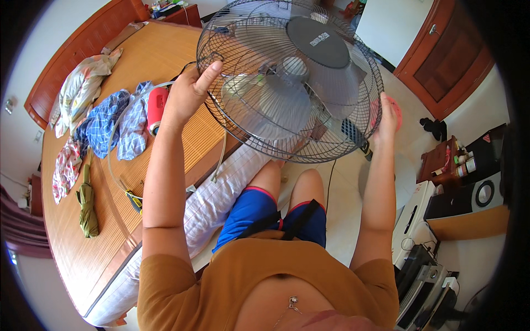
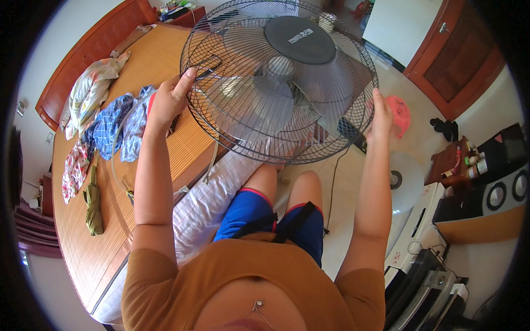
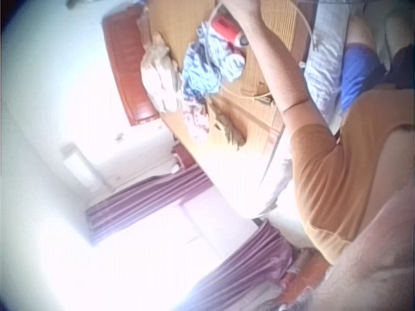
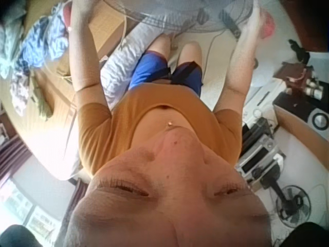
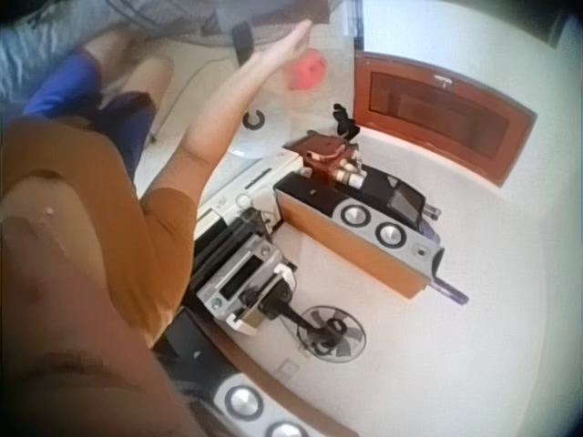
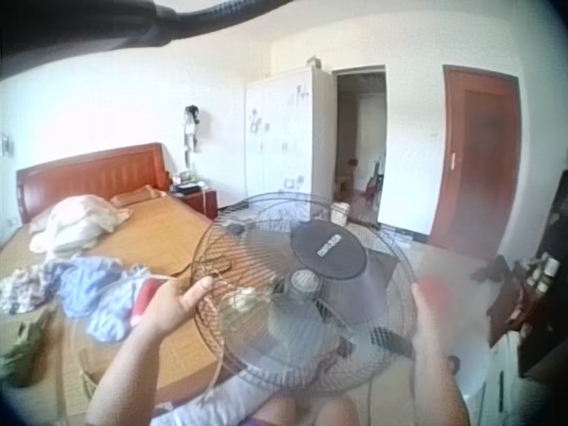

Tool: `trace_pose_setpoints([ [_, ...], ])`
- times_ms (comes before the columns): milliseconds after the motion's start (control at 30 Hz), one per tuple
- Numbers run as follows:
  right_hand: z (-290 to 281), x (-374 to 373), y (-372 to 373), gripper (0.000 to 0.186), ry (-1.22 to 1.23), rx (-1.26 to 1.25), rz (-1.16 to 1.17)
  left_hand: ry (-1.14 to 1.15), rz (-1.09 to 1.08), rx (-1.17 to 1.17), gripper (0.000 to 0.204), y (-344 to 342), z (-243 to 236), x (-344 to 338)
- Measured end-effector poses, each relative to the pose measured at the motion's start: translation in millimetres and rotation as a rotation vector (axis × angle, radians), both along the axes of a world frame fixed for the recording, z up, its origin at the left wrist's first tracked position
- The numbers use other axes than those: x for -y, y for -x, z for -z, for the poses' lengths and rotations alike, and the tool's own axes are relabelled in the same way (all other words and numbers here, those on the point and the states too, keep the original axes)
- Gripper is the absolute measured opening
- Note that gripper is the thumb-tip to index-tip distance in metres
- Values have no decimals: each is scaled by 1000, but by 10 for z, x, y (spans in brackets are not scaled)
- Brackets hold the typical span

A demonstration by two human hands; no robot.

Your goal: The person walks through the house to a balcony, picks up a washbasin, and returns to a bedroom to work on a stand fan. They remove the front grill by hand, inspect a white plastic ring, and place the grill and ring on the bed.

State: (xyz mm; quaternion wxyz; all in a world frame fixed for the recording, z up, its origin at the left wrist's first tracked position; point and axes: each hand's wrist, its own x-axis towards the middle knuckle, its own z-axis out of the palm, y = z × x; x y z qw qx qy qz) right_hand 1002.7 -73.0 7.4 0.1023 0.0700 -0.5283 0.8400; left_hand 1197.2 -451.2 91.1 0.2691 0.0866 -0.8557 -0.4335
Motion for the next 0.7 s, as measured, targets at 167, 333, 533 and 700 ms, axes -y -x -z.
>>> trace_pose_setpoints([
  [167, -6, 137, -30, 50, -225, -59, 154, 227, -298, 91, 62, -25, 138, 50],
  [333, -22, 106, -63, 46, -365, 8, 136, 443, -456, 128, 61, -47, 123, -112],
  [533, 67, 84, -115, 46, -372, 129, 89, 326, -486, -59, 54, 33, 262, -202],
  [700, -52, 216, -167, 40, -312, 78, 50, 31, -356, -357, 38, 33, 452, -107],
])
